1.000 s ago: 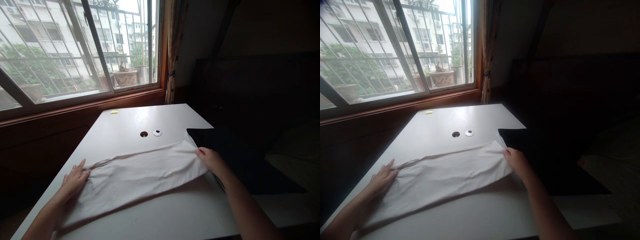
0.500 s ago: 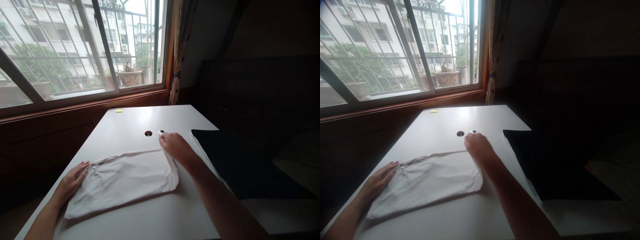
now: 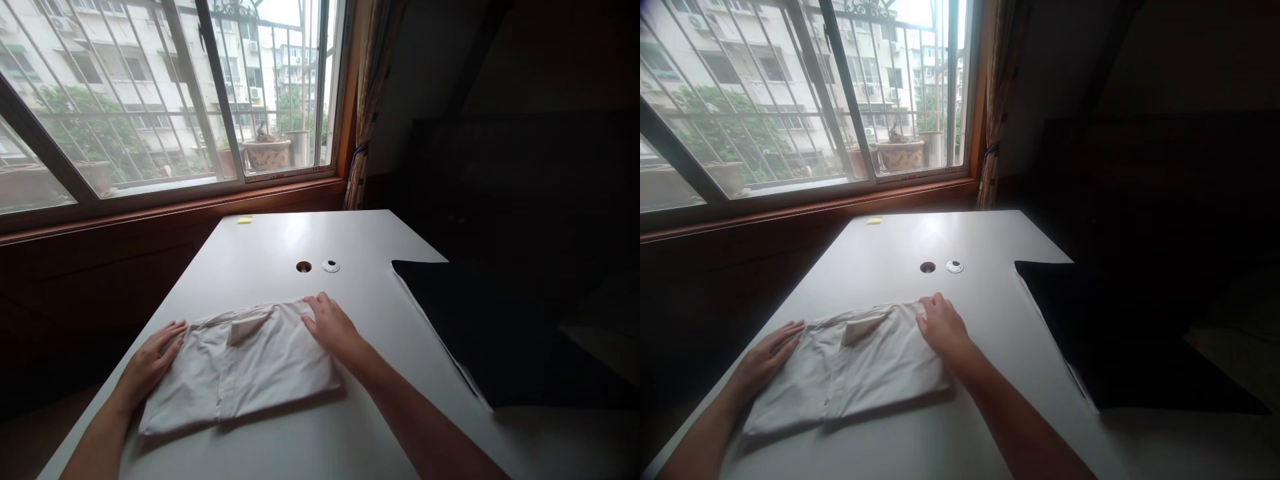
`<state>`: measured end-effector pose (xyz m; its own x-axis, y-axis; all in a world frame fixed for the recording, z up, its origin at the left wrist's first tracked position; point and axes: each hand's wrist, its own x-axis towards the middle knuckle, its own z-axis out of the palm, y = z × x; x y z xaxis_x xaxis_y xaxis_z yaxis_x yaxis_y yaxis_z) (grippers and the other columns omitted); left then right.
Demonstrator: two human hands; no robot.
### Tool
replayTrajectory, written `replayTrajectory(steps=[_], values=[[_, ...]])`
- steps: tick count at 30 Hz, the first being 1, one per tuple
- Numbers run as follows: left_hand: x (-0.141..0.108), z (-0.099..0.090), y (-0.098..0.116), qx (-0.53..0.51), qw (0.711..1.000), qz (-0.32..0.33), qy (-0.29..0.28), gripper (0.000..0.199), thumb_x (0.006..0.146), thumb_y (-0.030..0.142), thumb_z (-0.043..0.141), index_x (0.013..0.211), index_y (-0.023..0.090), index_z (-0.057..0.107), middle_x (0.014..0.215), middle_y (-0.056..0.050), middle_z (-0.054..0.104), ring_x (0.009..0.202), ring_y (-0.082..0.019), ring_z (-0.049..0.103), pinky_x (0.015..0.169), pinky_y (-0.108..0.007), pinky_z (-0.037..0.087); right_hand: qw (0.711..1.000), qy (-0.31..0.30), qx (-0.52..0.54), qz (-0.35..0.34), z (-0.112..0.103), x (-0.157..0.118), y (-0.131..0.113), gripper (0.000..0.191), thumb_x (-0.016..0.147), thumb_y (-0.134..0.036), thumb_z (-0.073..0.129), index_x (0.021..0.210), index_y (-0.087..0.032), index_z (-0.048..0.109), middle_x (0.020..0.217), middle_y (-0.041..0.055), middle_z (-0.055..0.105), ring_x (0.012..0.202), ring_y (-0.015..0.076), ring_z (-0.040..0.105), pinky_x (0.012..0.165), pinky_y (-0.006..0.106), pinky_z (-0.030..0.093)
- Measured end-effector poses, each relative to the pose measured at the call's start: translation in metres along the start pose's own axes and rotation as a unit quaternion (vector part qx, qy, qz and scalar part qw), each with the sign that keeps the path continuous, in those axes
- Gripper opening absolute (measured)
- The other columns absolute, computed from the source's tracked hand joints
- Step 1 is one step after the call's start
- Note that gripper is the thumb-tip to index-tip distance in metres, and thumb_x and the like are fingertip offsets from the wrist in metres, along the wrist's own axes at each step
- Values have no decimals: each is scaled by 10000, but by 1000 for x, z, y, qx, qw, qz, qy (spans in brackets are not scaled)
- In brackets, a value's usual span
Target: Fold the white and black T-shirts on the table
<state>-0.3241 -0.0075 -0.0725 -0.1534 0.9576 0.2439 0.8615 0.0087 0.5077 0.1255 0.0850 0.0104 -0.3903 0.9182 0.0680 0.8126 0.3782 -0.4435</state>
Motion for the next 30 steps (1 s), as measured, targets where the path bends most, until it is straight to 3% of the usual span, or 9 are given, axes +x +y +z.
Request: replayTrajectory(steps=[2,4,7,10,16,20,23,27,30], values=[[0,1,-2,2,1000,2,2,662,886,739,504,1272,247,724,1434,-69,656,1414,-300,526,1241,-458,352,999,0,-10,33,9,-5,21,551,957,-304,626,1486,-216,499,1300,154,543,1127,303,599,990,413,475],[1,2,-4,8,1000,5,2,660,886,737,505,1264,243,727,1437,-72,653,1418,-302,521,1243,-456,348,999,-13,27,12,19,-12,30,664,940,-251,634,1559,-252,395,1370,140,484,1085,266,619,987,395,492],[0,3,-4,16,1000,6,-3,642,896,720,504,1269,244,721,1448,-75,644,1422,-301,515,1243,-460,348,994,-17,102,-44,33,-19,35,748,930,-137,588,1596,-321,302,1445,113,408,989,190,639,913,341,532],[-2,1,0,16,1000,6,1,628,906,703,506,1287,245,704,1441,-78,648,1408,-299,529,1235,-461,361,989,-12,142,-47,37,-20,45,779,916,-93,574,1595,-356,298,1409,89,420,930,154,635,903,328,544],[-9,-7,18,2,1000,19,18,570,914,677,518,1278,277,697,1373,-53,688,1346,-286,579,1203,-445,411,996,12,90,-8,7,-22,103,663,915,-95,530,1526,-337,440,1351,65,476,960,165,637,944,338,545],[-10,-11,34,-12,999,20,39,502,923,649,522,1209,286,719,1308,-53,710,1270,-295,613,1127,-446,477,993,102,-48,21,-21,-31,136,513,907,-81,539,1386,-252,607,1338,119,536,1125,280,599,1032,431,497],[-4,-7,55,-25,998,41,50,428,938,593,536,1140,274,737,1191,-64,736,1155,-283,653,940,-393,577,990,122,-58,-42,-30,-43,129,349,928,-126,595,1249,-225,687,1293,121,595,1196,313,556,1070,464,466],[14,12,106,-50,994,102,-8,341,962,507,552,1107,266,743,1026,-69,735,926,-235,684,614,-295,574,975,-17,50,-217,-22,-63,89,222,950,-270,689,1171,-268,710,1201,64,664,1111,245,604,958,378,520],[30,36,151,-57,980,181,-57,271,987,413,548,1102,264,743,975,-65,726,867,-207,686,724,-313,587,954,-79,69,-282,-9,-73,67,277,869,-357,803,1116,-260,724,1140,52,687,1021,229,619,886,349,513]])
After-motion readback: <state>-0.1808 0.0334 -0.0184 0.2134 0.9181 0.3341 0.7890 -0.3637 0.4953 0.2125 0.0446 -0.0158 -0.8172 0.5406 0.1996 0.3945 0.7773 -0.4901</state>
